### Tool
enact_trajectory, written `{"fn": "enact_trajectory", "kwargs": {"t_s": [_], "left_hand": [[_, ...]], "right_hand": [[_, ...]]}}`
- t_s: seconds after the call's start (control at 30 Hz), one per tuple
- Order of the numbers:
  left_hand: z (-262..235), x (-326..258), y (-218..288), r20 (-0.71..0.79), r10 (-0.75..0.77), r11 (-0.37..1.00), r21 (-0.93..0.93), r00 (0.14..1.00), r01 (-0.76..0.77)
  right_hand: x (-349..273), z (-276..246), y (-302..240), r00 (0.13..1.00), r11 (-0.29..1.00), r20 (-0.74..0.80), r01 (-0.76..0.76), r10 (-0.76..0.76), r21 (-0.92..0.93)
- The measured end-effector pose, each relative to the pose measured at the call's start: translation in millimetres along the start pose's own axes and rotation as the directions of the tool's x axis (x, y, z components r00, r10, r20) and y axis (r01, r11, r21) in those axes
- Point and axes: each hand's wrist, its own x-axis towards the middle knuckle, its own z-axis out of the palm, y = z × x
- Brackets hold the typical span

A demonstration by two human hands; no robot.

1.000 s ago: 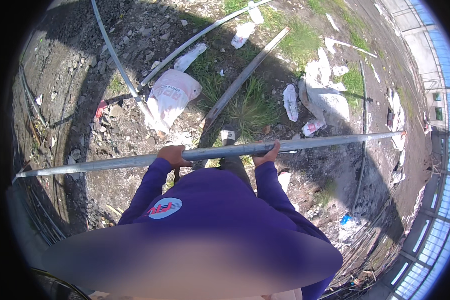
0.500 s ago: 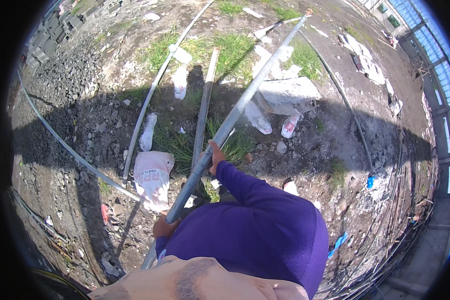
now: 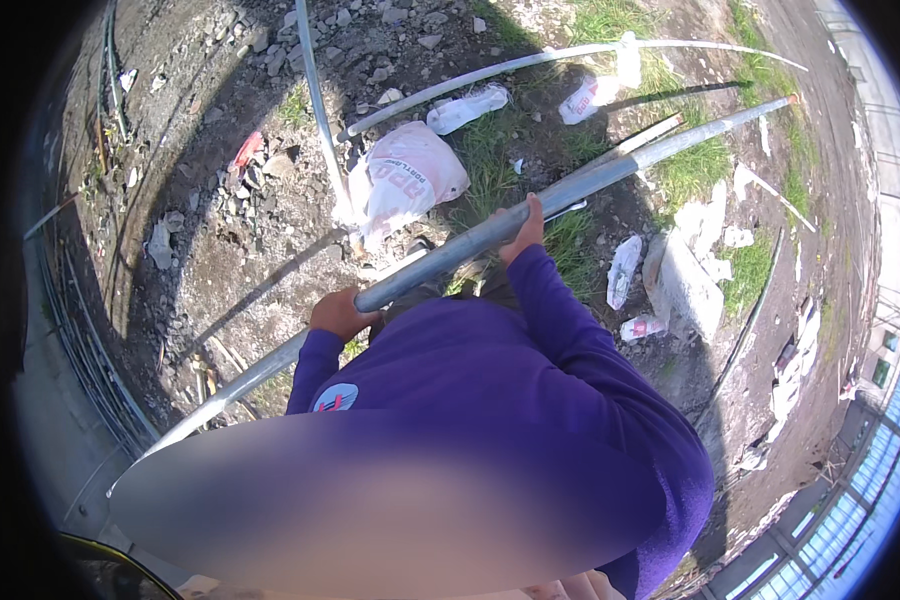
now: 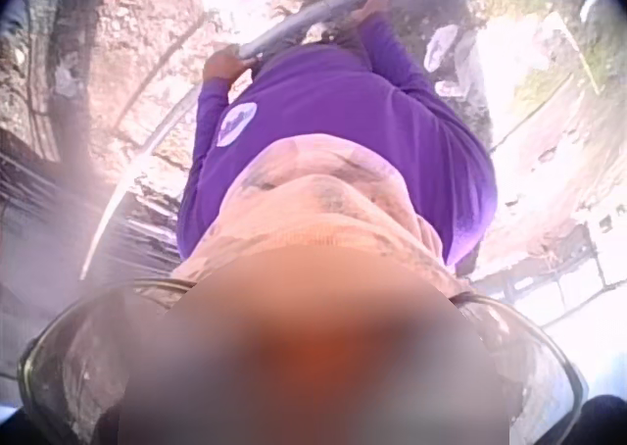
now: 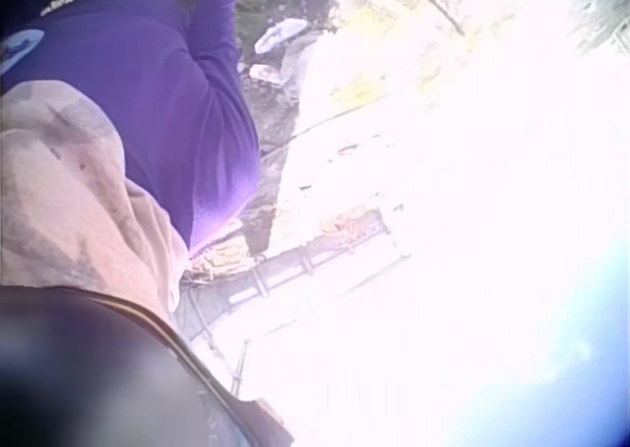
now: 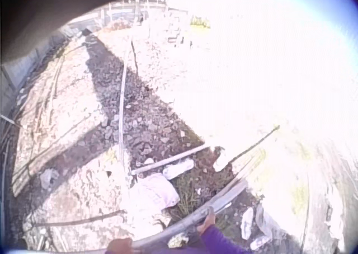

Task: The person assembles scaffolding components on a construction site. They connect metal poles using clamps and tighten them with a wrench, then lift and position the assembled pole into place.

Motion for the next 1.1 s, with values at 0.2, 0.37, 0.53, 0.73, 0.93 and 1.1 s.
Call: {"fn": "enact_trajectory", "kwargs": {"t_s": [0.2,0.37,0.53,0.73,0.93,1.1], "left_hand": [[-53,23,-14,-0.064,-0.066,0.994,-0.09,0.996,0.06],[-83,74,0,-0.12,-0.105,0.988,-0.127,0.987,0.089],[-105,167,36,-0.115,-0.223,0.959,-0.205,0.968,0.197],[-172,302,121,-0.115,-0.333,0.923,-0.241,0.936,0.299],[-248,356,162,-0.259,-0.431,0.889,-0.288,0.864,0.357],[-281,358,125,-0.37,-0.515,0.849,-0.345,0.774,0.4]], "right_hand": [[35,97,-5,0.993,0.993,0.072,-0.085,0.091,-0.088],[88,179,-31,0.987,0.988,0.156,-0.017,0.041,-0.152],[175,263,-80,0.975,0.969,0.166,-0.109,0.148,-0.221],[289,400,-162,0.949,0.942,0.213,-0.163,0.231,-0.293],[307,524,-196,0.912,0.925,0.326,-0.123,0.248,-0.359],[305,601,-152,0.862,0.836,0.309,-0.208,0.402,-0.507]]}}
